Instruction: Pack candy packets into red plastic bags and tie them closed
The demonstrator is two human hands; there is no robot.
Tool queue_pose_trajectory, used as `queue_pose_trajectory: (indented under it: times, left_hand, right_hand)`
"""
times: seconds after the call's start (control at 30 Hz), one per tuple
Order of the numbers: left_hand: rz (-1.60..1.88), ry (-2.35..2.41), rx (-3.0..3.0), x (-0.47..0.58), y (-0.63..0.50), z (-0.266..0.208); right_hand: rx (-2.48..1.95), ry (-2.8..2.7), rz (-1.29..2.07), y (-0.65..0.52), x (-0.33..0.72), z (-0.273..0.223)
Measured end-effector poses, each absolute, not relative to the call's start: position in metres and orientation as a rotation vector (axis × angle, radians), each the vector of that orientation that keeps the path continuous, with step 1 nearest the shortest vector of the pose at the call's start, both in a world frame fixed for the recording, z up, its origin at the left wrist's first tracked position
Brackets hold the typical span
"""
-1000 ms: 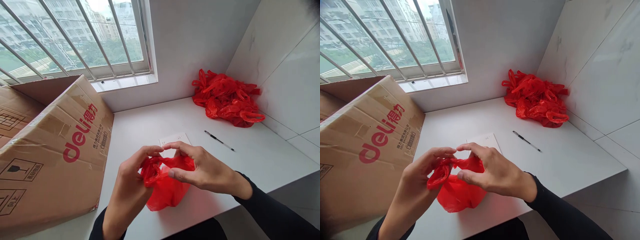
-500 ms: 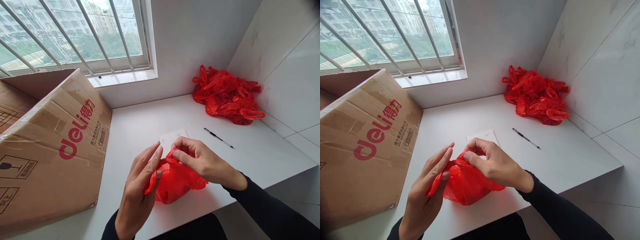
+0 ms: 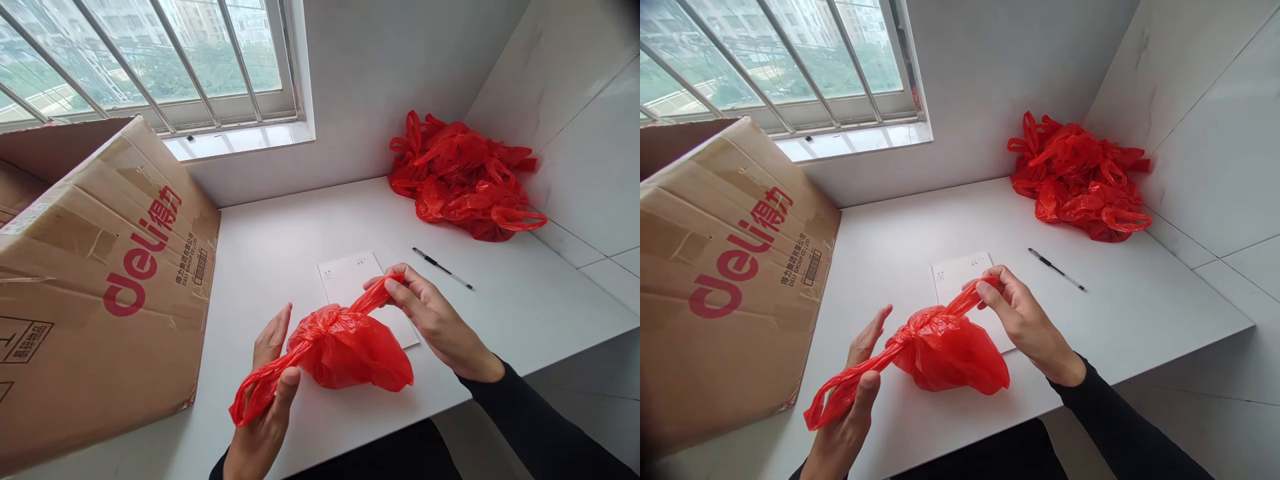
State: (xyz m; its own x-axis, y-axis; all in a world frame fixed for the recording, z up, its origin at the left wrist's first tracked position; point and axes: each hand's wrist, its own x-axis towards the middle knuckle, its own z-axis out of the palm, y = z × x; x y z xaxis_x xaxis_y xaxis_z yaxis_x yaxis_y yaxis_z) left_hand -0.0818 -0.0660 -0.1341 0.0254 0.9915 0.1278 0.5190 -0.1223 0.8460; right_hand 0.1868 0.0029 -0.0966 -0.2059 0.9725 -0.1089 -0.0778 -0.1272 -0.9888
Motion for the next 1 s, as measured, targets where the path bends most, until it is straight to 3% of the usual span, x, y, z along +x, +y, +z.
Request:
queue_pose_trajectory:
  times: [0.27, 0.47, 0.57, 0.73, 0.87, 1.0]
  left_hand:
    - [1.142, 1.629, 1.515, -0.047, -0.062, -0.139]
    - [1.195, 1.824, 1.61, -0.069, -0.07, -0.139]
    - [1.212, 1.716, 1.668, -0.072, -0.072, -0.133]
    - [1.044, 1.412, 2.241, -0.054, -0.063, -0.139]
    - [0.81, 1.448, 2.457, -0.039, -0.054, -0.16]
    - [0.698, 1.521, 2.573, -0.034, -0.054, -0.174]
  right_hand:
    - [-0.819, -0.782, 1.822, -0.003, 0.165, -0.094]
    - [-0.889, -0.707, 1.736, 0.005, 0.175, -0.101]
    - [-0.901, -0.936, 1.586, 0.0, 0.173, -0.103]
    - [-0.952, -1.607, 1.16, -0.023, 0.158, -0.117]
    - [-0.995, -2.051, 0.723, -0.038, 0.146, -0.144]
    - [-1.108, -2.195, 0.558, -0.043, 0.144, -0.166]
